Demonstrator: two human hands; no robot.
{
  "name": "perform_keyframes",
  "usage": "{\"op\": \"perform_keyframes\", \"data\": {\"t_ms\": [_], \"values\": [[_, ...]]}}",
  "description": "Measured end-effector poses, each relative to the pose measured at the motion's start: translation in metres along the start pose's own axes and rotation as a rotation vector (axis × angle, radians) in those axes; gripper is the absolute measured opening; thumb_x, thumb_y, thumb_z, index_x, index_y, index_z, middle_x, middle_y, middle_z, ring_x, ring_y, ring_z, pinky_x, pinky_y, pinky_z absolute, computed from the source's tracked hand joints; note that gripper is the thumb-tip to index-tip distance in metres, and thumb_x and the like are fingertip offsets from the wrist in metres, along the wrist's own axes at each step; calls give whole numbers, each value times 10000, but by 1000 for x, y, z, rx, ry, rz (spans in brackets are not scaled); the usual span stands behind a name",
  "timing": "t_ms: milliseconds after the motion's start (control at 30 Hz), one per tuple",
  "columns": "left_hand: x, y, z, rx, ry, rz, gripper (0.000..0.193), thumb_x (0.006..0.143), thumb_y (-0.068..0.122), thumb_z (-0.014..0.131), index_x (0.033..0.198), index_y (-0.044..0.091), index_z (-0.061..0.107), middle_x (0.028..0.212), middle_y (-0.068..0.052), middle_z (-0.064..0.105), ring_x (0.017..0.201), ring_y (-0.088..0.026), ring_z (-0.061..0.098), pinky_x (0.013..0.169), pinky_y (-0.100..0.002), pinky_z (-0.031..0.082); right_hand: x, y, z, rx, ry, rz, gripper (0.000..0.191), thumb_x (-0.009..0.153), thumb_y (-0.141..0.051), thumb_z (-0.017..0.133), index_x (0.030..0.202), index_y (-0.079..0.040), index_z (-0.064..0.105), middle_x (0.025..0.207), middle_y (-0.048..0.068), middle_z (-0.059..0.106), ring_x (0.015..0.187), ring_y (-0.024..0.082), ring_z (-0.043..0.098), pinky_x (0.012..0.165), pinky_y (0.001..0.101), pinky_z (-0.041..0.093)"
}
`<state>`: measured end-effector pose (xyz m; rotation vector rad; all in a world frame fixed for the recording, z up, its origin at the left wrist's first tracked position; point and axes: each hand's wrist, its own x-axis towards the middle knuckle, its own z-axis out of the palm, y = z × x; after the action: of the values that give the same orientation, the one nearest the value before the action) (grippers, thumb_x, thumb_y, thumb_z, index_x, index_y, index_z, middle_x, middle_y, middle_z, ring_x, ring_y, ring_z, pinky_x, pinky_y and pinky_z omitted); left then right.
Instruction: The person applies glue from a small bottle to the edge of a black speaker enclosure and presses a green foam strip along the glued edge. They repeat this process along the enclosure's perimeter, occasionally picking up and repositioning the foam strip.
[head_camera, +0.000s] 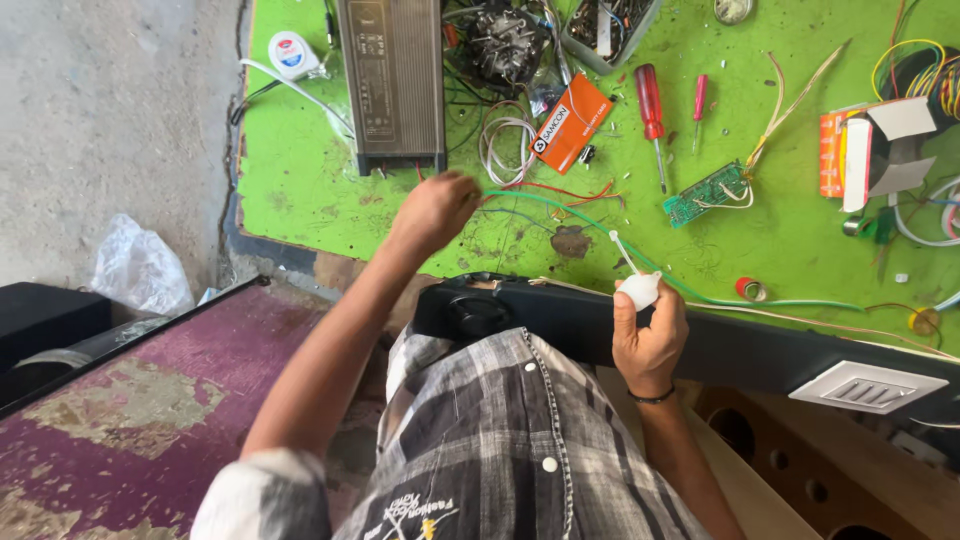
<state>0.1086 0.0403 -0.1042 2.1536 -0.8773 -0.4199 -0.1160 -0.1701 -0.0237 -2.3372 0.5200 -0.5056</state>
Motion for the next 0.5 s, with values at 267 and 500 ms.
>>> {"op": "perform_keyframes", "data": {"t_ms": [267,500], "values": [[35,-13,20,557,-257,74,168,927,65,607,1057,62,712,1062,-129,706,905,-291,728,674,-428,613,-8,-1,-6,-30,7,-22,327,1039,-235,710,1220,13,599,1055,150,691,956,301,682,850,384,530],[13,10,20,-157,-134,24,151,916,174,751,960,30,765,912,-135,751,835,-274,740,768,-410,594,-10,1,-8,-16,-14,-21,325,1052,-244,697,1205,21,587,1058,160,688,960,296,676,856,383,523]]}}
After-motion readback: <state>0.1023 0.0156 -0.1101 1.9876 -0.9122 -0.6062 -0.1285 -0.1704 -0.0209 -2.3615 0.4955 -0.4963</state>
